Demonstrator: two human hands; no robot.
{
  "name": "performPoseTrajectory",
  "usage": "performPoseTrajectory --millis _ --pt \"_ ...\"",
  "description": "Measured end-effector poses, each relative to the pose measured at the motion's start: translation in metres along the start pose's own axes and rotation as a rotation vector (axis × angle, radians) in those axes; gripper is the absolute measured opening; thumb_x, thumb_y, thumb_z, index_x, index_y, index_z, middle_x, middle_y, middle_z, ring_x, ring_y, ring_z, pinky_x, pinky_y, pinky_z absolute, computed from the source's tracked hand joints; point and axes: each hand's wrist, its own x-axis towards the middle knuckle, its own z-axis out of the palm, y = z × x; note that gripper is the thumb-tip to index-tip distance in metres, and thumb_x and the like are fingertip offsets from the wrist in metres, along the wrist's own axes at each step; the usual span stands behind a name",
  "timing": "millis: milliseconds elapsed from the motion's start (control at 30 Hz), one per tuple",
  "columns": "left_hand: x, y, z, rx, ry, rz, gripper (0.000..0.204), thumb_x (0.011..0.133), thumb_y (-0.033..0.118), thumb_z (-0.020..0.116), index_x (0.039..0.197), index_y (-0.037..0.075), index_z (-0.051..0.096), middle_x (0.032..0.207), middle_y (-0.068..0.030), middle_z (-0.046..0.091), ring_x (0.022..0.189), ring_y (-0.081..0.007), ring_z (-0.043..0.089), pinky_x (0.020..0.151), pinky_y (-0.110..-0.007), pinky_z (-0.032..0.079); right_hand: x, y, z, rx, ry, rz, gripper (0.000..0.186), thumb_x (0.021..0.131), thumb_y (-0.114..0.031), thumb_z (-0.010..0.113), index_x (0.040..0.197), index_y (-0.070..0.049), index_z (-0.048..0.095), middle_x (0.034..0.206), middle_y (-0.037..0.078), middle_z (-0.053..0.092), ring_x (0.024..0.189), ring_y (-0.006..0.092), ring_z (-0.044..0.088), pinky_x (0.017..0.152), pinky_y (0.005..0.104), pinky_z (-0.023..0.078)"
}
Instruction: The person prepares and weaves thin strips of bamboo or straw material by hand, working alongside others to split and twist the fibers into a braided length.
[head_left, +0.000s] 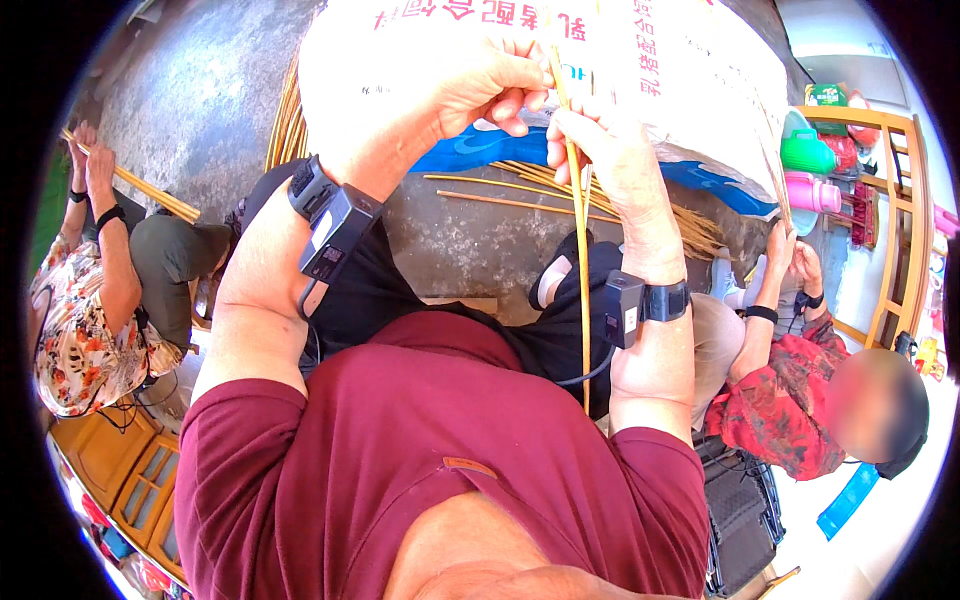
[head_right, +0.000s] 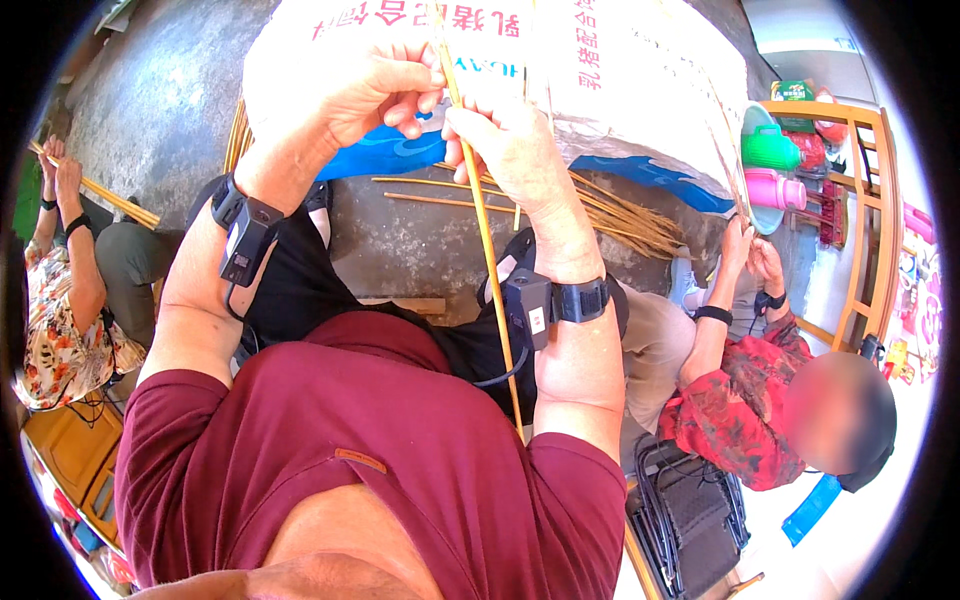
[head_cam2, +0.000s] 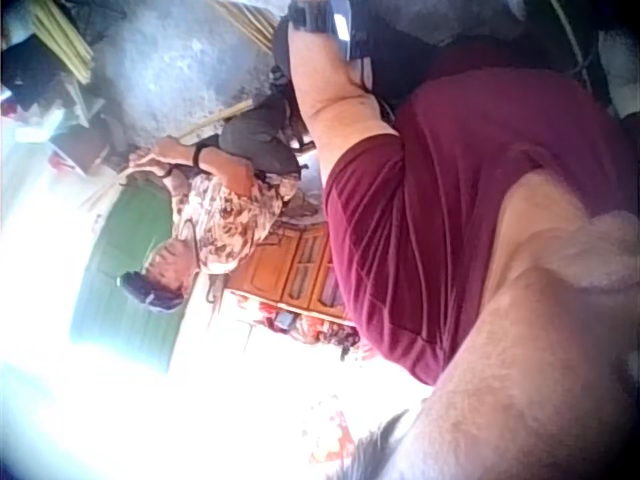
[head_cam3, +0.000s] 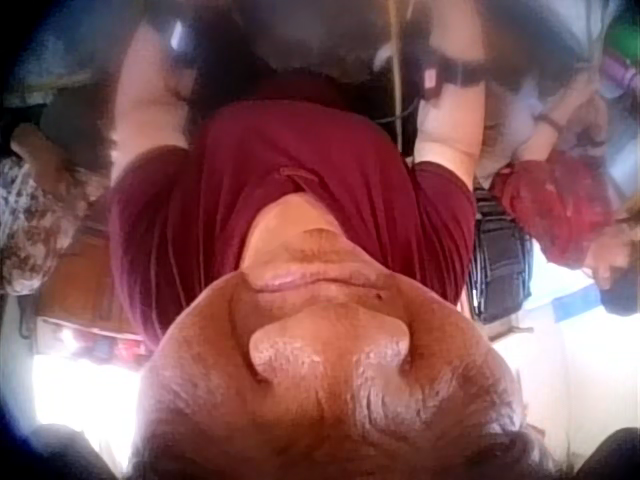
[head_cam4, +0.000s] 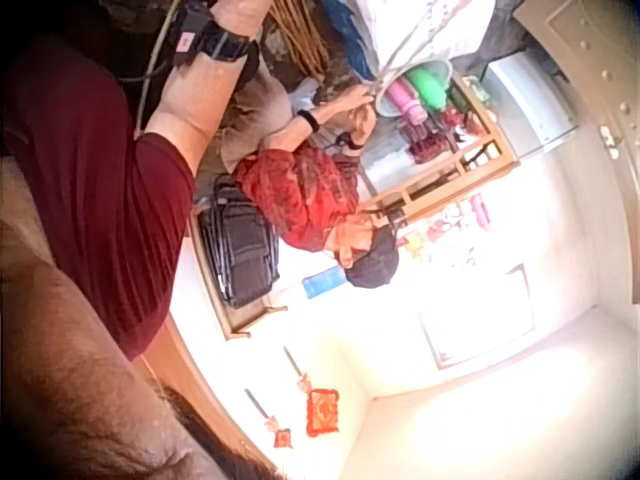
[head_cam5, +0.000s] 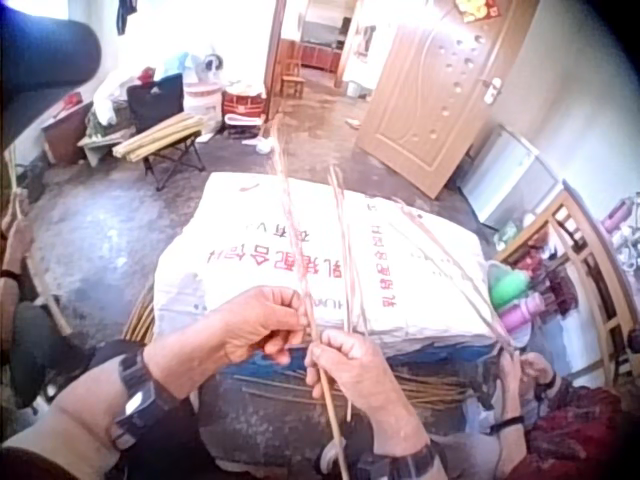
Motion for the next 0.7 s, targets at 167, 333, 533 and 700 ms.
performPoseTrajectory --millis 167,333,533,700 --pt "0.0 0.0 0.002 -0.074 0.071 -0.006 0.013 0.08 0.014 0.06 0.082 0.002 0.061 0.061 -0.004 0.057 0.038 -0.006 0.045 0.045 -0.026 0.052 0.004 0.002 -0.002 0.031 0.057 -0.029 0.022 0.086 -0.019 0.052 0.079 0.0 0.061 0.061 0.005 0.059 0.051 0.0113 0.058 0.047 0.0217 0.048" --pt "0.001 -0.001 0.003 -0.183 0.035 0.032 0.012 0.081 0.014 0.06 0.086 0.003 0.061 0.066 -0.0039 0.058 0.043 -0.0061 0.046 0.052 -0.028 0.051 0.003 -0.002 -0.003 0.029 0.096 -0.012 0.024 0.086 -0.022 0.053 0.078 -0.002 0.062 0.06 0.004 0.058 0.047 0.0088 0.054 0.044 0.0201 0.045" --pt "-0.001 -0.009 0.002 -0.257 -0.056 0.223 0.012 0.085 0.013 0.058 0.094 0.006 0.06 0.076 -0.0036 0.06 0.054 -0.0066 0.05 0.057 -0.028 0.048 0.008 0.002 -0.005 0.015 0.046 -0.026 0.031 0.089 -0.028 0.047 0.076 -0.004 0.06 0.059 0.004 0.057 0.044 0.0074 0.05 0.041 0.0184 0.039" --pt "0.004 -0.006 0.008 -0.037 0.056 0.386 0.015 0.083 0.016 0.063 0.093 0.005 0.061 0.073 -0.0037 0.06 0.059 -0.009 0.056 0.054 -0.026 0.052 0.008 0.004 -0.005 0.027 0.065 -0.006 0.031 0.09 -0.03 0.044 0.08 -0.004 0.059 0.058 0.004 0.056 0.043 0.007 0.048 0.041 0.0185 0.038"
